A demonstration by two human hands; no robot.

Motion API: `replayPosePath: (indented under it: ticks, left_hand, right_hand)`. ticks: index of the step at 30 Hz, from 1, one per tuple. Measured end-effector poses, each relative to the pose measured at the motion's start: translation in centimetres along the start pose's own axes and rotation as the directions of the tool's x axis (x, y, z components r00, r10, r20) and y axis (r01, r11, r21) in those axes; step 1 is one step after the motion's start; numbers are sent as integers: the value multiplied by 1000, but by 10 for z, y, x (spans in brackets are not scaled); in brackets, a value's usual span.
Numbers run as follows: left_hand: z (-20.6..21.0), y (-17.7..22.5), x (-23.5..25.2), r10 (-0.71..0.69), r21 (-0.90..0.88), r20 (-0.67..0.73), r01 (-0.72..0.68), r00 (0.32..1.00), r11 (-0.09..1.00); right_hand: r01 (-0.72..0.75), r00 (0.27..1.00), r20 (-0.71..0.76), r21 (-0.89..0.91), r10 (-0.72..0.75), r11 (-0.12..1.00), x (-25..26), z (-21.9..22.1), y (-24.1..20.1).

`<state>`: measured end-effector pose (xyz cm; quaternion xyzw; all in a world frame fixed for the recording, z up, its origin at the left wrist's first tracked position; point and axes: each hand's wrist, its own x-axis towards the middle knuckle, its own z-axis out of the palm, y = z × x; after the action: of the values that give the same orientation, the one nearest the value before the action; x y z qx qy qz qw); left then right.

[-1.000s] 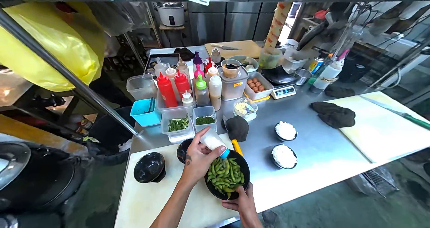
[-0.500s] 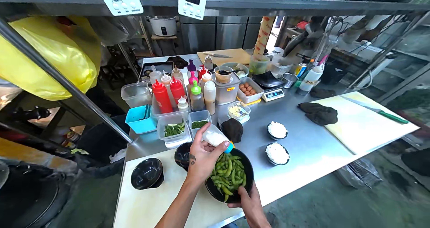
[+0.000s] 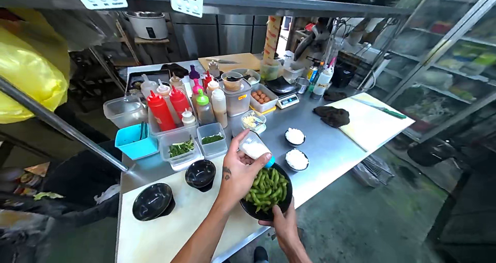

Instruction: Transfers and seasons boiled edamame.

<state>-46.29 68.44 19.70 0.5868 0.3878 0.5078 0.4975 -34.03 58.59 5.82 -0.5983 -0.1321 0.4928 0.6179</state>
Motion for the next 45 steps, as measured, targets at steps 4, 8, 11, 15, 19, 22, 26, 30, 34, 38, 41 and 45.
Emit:
replayPosePath:
  ticks: [4, 8, 11, 15, 19, 22, 26, 30, 34, 38, 41, 45]
  left_hand:
    - [9, 2, 8, 4, -11, -22, -4, 1000, 1000]
    - [17, -8, 14, -38, -15, 9, 39, 999, 999]
    - [24, -34, 20, -13, 155, 6, 12, 1000, 988]
    - [35, -38, 22, -125, 20, -38, 126, 991, 992]
    - [42, -32, 24, -180, -130, -81, 169, 980, 977]
    - [42, -25, 23, -149, -138, -125, 132, 981, 982]
    - [39, -22, 21, -122, -119, -149, 105, 981, 987]
    - [34, -22, 18, -131, -115, -199, 109, 971, 987]
    - [29, -17, 12, -105, -107, -208, 85, 972, 991]
    - [20, -20, 11, -103, -87, -245, 84, 964, 993]
    - [16, -31, 7, -133, -84, -264, 114, 955, 990]
    - [12, -46, 13, -135, -77, -296, 117, 946, 990]
  right_hand:
    - [-193, 980, -26, 53, 195, 980, 14, -8, 0]
    - [-198, 980, 8, 101, 198, 975, 21, -19, 3]
    - [-193, 981, 20, 107, 192, 975, 26, -24, 3]
    - [-216, 976, 25, 73, 215, 974, 36, -29, -2]
    - [-167, 985, 50, 11, 166, 986, 35, -31, -14]
    - [-41, 996, 74, -82, 47, 996, 42, -32, -8]
    - [-185, 972, 127, -115, 199, 976, 45, -34, -15]
    - [-122, 974, 184, -75, 134, 990, 35, -30, -34]
    - [-64, 931, 332, -264, 153, 962, 63, -34, -41]
    - [33, 783, 471, -684, 407, 729, 115, -31, -63]
    - [88, 761, 497, -715, 417, 693, 146, -26, -61]
    - [18, 882, 395, -572, 257, 820, 123, -39, -32]
